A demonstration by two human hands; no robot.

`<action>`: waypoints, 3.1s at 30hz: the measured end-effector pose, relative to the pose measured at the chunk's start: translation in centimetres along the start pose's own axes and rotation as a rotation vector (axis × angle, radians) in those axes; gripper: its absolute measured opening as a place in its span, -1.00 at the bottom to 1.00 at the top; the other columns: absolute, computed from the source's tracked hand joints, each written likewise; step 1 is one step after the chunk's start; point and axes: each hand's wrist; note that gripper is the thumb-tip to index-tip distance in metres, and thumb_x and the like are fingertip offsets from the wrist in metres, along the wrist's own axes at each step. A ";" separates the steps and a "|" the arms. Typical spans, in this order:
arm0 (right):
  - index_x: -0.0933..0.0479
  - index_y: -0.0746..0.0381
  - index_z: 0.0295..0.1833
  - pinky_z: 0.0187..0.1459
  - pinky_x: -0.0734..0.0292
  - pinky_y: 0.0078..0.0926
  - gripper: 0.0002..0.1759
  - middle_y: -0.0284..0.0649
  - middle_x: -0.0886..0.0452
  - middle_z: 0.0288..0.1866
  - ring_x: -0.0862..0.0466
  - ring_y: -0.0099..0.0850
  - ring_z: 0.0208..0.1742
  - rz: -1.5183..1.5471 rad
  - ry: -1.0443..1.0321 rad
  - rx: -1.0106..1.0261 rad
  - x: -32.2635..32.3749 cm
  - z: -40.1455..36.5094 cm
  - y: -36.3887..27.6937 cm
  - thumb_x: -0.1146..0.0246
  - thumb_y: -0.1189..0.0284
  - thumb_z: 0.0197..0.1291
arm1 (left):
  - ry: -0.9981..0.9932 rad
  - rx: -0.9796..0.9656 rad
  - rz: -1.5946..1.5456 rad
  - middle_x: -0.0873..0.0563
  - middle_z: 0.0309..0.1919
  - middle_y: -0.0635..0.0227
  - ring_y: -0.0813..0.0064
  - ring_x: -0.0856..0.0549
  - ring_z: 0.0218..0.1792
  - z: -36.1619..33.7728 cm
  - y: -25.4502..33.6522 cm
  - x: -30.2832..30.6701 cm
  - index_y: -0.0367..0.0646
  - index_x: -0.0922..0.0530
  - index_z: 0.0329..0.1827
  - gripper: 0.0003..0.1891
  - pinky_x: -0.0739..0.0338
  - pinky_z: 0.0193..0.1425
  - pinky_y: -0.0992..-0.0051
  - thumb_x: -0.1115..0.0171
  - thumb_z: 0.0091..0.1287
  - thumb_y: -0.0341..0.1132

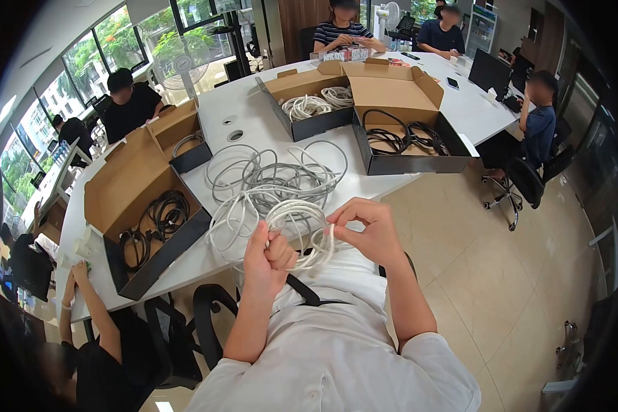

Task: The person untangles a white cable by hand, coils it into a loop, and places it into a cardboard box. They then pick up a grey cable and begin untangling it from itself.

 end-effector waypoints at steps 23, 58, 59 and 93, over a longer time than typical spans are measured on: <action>-0.48 0.31 0.09 -0.35 -0.46 -0.33 -0.45 -0.20 -0.61 -0.40 -0.53 -0.24 -0.39 -0.867 0.102 0.296 -3.1 -0.2 2.6 -0.42 0.39 -0.05 | 0.083 0.049 0.286 -0.13 -0.69 0.65 0.77 -0.05 -0.68 0.3 -1.5 -0.5 -0.02 -0.25 -0.46 -0.66 0.06 -0.62 0.61 0.09 0.51 -0.10; -0.40 0.32 0.26 -0.26 -0.45 -0.65 -0.55 -0.34 -0.60 -0.19 -0.51 -0.70 -0.33 1.016 0.050 -0.701 3.1 0.6 4.1 -0.21 0.42 0.30 | -0.193 0.192 0.202 -0.10 -0.72 0.63 0.72 -0.03 -0.74 1.3 -2.9 1.8 -0.02 -0.28 -0.41 -0.63 0.04 -0.61 0.57 0.14 0.52 -0.01; -0.41 0.32 0.24 -0.30 -0.43 -0.65 -0.59 -0.35 -0.59 -0.21 -0.48 -0.71 -0.36 1.019 0.081 -0.634 4.1 0.5 6.4 -0.19 0.44 0.31 | -0.205 0.199 0.206 -0.10 -0.73 0.63 0.72 -0.03 -0.74 1.2 -3.3 2.0 -0.02 -0.29 -0.42 -0.63 0.04 -0.61 0.56 0.14 0.52 -0.01; -0.43 0.31 0.00 -0.37 -0.53 -0.35 -0.65 -0.03 -0.61 -0.26 -0.64 -0.10 -0.38 -0.716 0.117 0.168 -2.0 0.5 1.7 -0.25 0.65 0.05 | 0.097 -0.262 0.928 -0.52 -0.36 0.33 0.68 -0.43 -0.50 1.1 -3.7 -2.3 -0.24 -0.11 0.43 -0.48 -0.36 -0.43 0.64 0.07 0.51 -0.19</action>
Point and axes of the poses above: each hand's wrist, its own z-axis towards the middle knuckle, its own x-axis out of the back of the hand, y = z × x
